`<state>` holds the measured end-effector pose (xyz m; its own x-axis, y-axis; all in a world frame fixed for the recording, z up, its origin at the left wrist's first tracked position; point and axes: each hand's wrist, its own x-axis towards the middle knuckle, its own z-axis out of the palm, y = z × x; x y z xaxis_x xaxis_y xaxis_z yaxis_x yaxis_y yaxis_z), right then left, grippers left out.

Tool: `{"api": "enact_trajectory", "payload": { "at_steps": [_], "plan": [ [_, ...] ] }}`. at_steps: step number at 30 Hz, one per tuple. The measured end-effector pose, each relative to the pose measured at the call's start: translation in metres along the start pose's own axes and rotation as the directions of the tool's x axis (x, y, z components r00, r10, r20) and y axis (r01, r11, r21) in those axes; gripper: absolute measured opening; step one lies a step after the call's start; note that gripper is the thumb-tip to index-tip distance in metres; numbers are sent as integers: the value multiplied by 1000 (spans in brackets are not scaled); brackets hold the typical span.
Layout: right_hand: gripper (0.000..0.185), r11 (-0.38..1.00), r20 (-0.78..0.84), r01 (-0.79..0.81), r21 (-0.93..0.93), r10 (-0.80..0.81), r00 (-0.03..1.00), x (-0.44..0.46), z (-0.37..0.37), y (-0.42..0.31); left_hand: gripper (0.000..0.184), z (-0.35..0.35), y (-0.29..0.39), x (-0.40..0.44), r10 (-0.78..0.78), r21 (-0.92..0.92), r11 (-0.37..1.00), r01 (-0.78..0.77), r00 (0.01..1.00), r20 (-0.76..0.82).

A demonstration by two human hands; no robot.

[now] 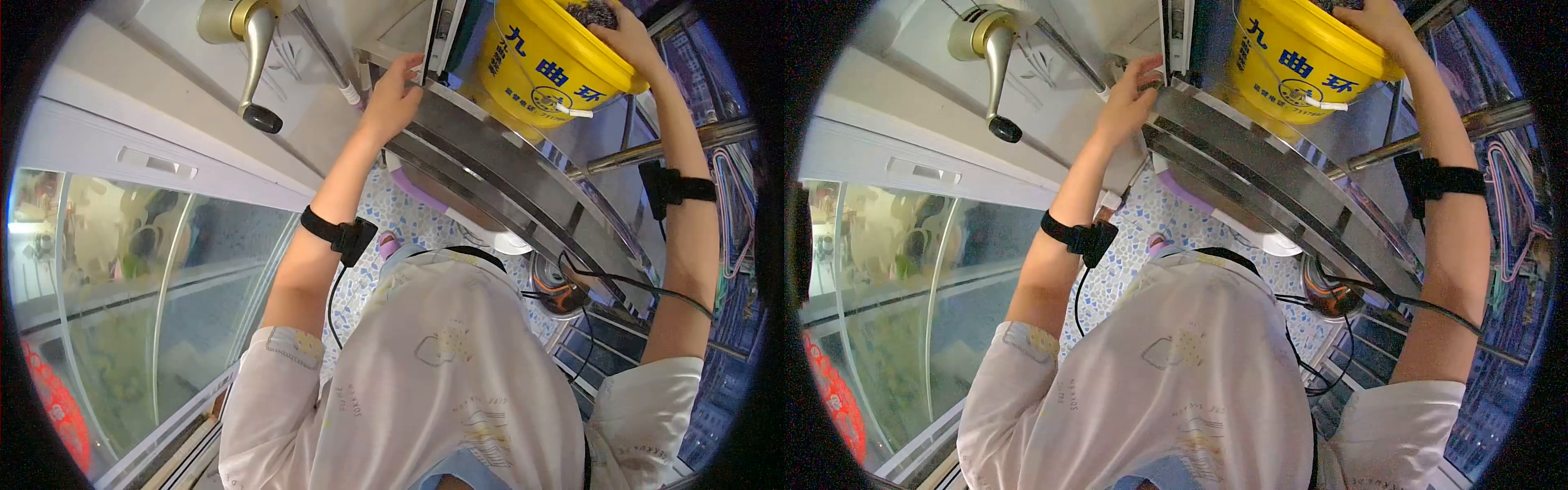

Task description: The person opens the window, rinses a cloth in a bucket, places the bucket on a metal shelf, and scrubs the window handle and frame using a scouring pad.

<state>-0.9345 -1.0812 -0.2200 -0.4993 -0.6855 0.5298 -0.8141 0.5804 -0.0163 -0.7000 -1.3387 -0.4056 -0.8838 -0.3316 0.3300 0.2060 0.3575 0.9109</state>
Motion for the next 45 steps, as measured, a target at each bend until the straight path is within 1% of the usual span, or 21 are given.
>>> {"api": "enact_trajectory", "payload": {
  "at_steps": [1, 2, 3, 4, 5, 7, 11, 14, 16, 17, 18, 19, 22, 23, 25, 30, 32, 35, 38, 41, 45],
  "plan": [
    [29, 967, -113, -246, -71, 237, 965, -4, -16, -35, 51, 0, 0, 1, -11, -17, 1000, 11, 1000, 5],
    [29, 967, -116, -247, -68, 239, 964, 0, -28, -50, 51, 0, 3, 2, -9, -13, 1000, 9, 1000, 6],
    [37, 953, 98, -291, -82, 299, 949, 6, -41, -59, 50, 1, 8, 4, -25, 15, 1000, 25, 1000, 1],
    [46, 937, 307, -332, -106, 348, 886, 7, -48, -61, 50, 2, 12, 6, -42, 42, 998, 42, 999, -2],
    [46, 935, 302, -339, -105, 355, 885, 6, -47, -55, 50, 3, 10, 7, -36, 45, 998, 36, 999, 5],
    [51, 911, 89, -393, 120, 385, 919, 8, -38, -38, 49, 7, 3, 9, -14, 28, 1000, 14, 1000, -24],
    [40, 938, 205, -331, 98, 307, 929, 5, -27, -24, 50, 11, 15, -3, -32, 53, 998, 34, 998, -54],
    [35, 943, 296, -276, 187, 214, 931, 4, -36, -37, 52, 11, 24, -22, -79, 122, 989, 85, 996, -51],
    [32, 881, 337, -372, 294, 269, 902, 0, -36, -41, 53, 15, 26, -37, -103, 126, 986, 109, 993, -52],
    [32, 881, 343, -364, 303, 255, 904, -1, -35, -38, 53, 16, 28, -45, -111, 131, 984, 119, 992, -64],
    [30, 907, 346, -355, 226, 266, 900, 2, -32, -34, 53, 17, 32, -50, -120, 160, 979, 129, 991, -64],
    [27, 927, 341, -345, 148, 280, 897, 6, -31, -31, 53, 16, 35, -52, -125, 190, 973, 134, 990, -62],
    [23, 952, 264, -298, 74, 269, 926, 5, -25, -25, 53, 20, 41, -50, -130, 192, 972, 133, 991, -25],
    [23, 946, 259, -316, 78, 286, 922, 5, -19, -16, 54, 20, 40, -48, -123, 187, 975, 121, 992, -1],
    [26, 924, 183, -305, 231, 267, 946, 6, -11, -6, 55, 19, 37, -43, -100, 180, 980, 90, 994, 47],
    [33, 914, 260, -349, 206, 292, 920, 5, -16, -8, 54, -2, 18, -39, -102, 166, 983, 80, 987, 127],
    [32, 953, 243, -297, 56, 275, 930, 3, -9, -6, 55, -11, 7, -39, -102, 162, 984, 76, 983, 155],
    [34, 907, 183, -412, 87, 391, 902, 2, -18, -19, 51, -14, 6, -41, -125, 148, 984, 103, 982, 144],
    [37, 892, 112, -446, 67, 438, 892, 0, -29, -32, 50, -11, 5, -42, -117, 198, 977, 79, 975, 188],
    [34, 870, 216, -474, 134, 441, 871, -2, -36, -44, 50, -4, 4, -43, -125, 220, 972, 79, 970, 208],
    [29, 826, 186, -490, 281, 454, 872, -10, -48, -69, 51, 6, 11, -46, -166, 250, 962, 113, 965, 203]
  ]
}}
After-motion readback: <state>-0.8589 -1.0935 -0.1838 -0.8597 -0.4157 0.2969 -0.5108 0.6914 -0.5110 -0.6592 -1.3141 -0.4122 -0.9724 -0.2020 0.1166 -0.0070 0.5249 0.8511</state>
